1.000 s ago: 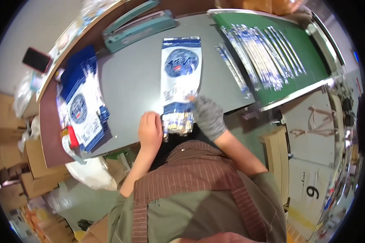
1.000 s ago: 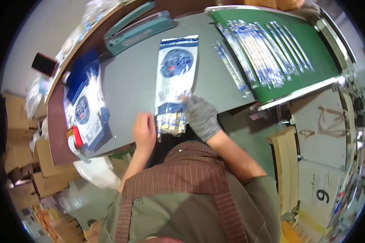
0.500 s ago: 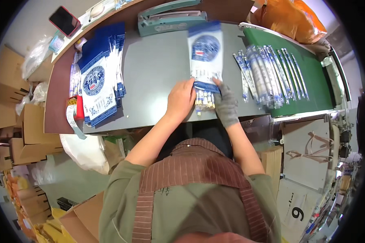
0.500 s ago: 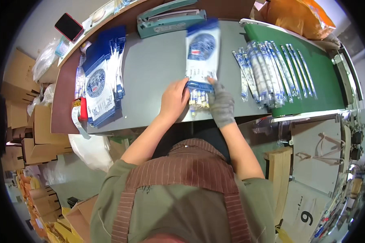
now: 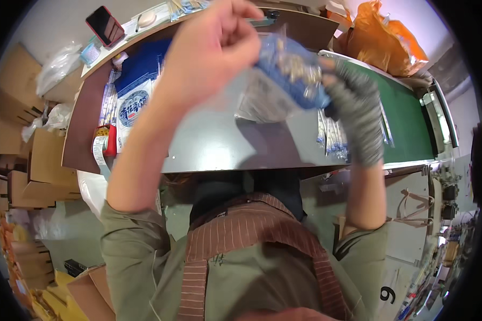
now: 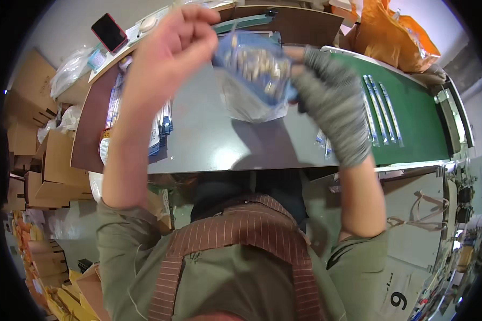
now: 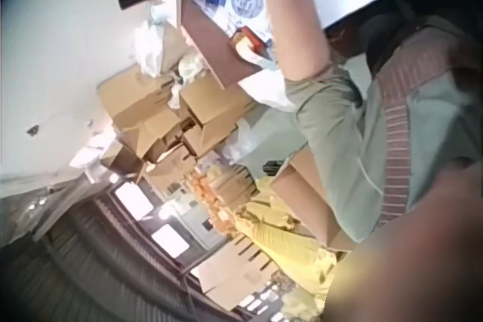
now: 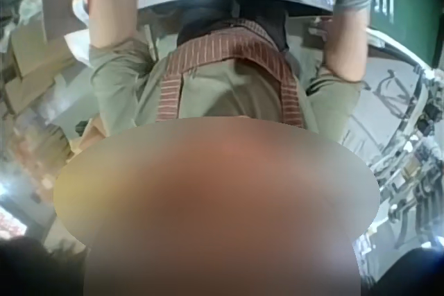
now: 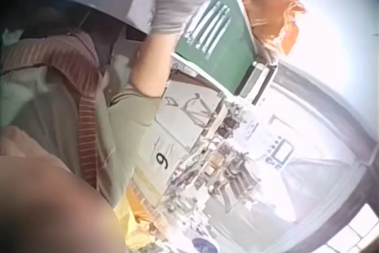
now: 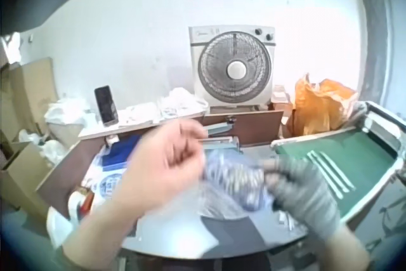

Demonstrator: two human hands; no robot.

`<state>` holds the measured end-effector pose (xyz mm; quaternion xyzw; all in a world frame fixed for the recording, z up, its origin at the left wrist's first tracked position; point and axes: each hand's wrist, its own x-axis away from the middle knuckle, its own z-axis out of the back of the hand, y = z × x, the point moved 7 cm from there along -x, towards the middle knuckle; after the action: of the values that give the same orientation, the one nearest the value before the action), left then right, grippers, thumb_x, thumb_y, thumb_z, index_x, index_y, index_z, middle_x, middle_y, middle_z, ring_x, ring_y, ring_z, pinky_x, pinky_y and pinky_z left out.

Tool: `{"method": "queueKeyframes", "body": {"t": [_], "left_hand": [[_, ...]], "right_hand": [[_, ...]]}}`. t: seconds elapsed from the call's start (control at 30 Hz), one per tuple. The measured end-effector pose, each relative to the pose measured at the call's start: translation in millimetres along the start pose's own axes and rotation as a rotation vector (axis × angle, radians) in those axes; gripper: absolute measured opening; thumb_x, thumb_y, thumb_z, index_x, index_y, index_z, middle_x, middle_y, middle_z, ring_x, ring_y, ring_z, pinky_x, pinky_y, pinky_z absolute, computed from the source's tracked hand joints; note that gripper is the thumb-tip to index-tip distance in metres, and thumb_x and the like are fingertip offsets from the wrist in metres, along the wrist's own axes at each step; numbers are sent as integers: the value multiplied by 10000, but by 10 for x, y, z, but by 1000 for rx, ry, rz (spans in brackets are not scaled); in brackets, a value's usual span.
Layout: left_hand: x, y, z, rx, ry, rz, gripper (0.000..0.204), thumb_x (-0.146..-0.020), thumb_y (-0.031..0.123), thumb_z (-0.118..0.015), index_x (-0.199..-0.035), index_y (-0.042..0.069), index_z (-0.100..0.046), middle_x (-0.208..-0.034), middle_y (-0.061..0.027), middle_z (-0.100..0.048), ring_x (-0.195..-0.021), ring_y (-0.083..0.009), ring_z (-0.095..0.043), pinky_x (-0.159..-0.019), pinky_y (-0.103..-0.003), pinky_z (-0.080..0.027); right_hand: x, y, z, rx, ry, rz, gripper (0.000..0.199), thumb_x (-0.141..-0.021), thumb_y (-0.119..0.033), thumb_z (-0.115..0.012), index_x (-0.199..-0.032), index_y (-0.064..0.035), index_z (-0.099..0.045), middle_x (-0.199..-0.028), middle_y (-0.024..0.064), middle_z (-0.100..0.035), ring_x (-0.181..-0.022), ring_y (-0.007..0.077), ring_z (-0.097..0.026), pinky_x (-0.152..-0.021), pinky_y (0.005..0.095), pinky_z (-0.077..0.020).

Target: Packaging bundles of incense sticks into plastic bags and cardboard boxes in a factory setting.

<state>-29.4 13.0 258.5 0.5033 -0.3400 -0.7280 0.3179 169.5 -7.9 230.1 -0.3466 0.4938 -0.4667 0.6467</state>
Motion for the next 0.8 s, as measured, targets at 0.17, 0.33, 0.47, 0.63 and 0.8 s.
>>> {"method": "queueKeyframes", "body": {"t": [0.17, 0.33, 0.47, 0.63, 0.8], "left_hand": [[-23, 319, 185, -149, 126, -28, 191, -831, 37, -580, -1014, -19, -576, -748, -37, -597, -636, -90, -550, -589, -235, -444], [238, 10, 283, -143, 152, -86, 724, -783, 318, -756, -1342, 5, -416, -1174, -130, -564, -1085, -206, -546, -919, -314, -442], [307, -546, -214, -306, 40, 88, 1144, -618, 370, -877, -1482, 37, -205, -1394, -186, -409, -1300, -313, -402, -1093, -392, -306], [-283, -343, 213, -268, 105, 87, 477, -720, 73, -760, -1169, 36, -601, -1103, -80, -604, -957, -195, -597, -833, -297, -471], [140, -126, 85, -520, 42, -396, 299, -633, -149, -614, -860, 44, -638, -1071, -93, -652, -1073, -256, -598, -880, -316, -480]], "right_hand": [[-77, -266, -22, 74, -106, -50, 228, -901, -67, -543, -1077, -50, -686, -724, -3, -645, -570, 30, -572, -494, 173, -460], [-229, 116, -183, -10, -70, -11, 215, -906, -82, -527, -1017, -64, -710, -686, 3, -645, -518, 41, -570, -442, 175, -445], [-682, 277, -466, -141, -171, -127, 230, -891, -117, -536, -1036, -73, -710, -647, -25, -603, -488, 13, -492, -418, 163, -355], [-1027, -122, -375, -187, -152, 103, 264, -910, -166, -560, -1146, -115, -667, -743, -39, -585, -628, 22, -532, -537, 170, -411], [-861, 180, 389, 120, -77, 424, 324, -951, -264, -531, -1209, -91, -619, -870, 45, -624, -788, 116, -590, -720, 237, -486]]}}
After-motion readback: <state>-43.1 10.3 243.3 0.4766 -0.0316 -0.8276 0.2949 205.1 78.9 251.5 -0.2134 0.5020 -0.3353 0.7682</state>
